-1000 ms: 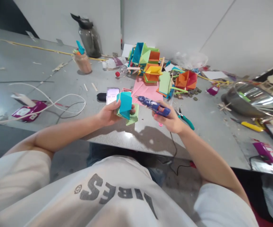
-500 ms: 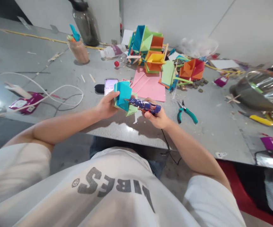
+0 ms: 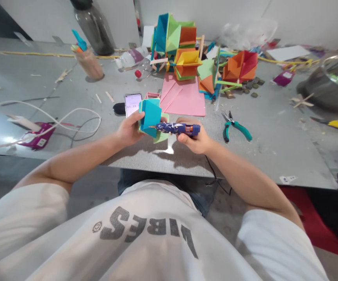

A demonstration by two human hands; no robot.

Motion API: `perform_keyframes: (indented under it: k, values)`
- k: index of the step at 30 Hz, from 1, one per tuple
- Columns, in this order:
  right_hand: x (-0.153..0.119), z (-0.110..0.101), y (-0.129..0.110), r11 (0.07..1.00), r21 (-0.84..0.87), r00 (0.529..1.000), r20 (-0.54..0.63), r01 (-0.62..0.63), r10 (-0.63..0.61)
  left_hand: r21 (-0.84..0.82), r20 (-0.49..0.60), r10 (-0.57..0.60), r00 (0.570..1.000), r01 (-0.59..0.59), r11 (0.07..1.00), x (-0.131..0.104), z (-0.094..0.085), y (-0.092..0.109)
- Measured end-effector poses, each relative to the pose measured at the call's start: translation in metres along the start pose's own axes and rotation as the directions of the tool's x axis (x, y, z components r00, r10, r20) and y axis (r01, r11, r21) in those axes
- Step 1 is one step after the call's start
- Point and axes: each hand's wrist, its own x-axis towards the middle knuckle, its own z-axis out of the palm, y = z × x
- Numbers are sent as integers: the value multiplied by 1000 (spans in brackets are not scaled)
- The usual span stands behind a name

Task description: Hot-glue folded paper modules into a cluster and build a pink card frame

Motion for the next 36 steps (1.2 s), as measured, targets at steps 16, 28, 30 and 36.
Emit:
perform_keyframes:
  k: [16, 28, 30, 36]
  values:
    - [2, -8, 15, 986, -73, 986, -62, 147, -152, 45, 165, -4, 986, -4, 999, 6, -16, -12]
    - [3, -14, 17, 974, -136, 968, -150, 181, -201, 16, 200, -38, 979, 36, 999, -4, -5, -6]
    - [4, -14, 14, 968, -125, 962, -136, 219, -236, -25, 172, -66, 983, 72, 997, -2, -5, -5]
    - [5, -13, 6, 952, -35, 952, 26, 305, -304, -121, 36, -71, 997, 75, 990, 2, -5, -2]
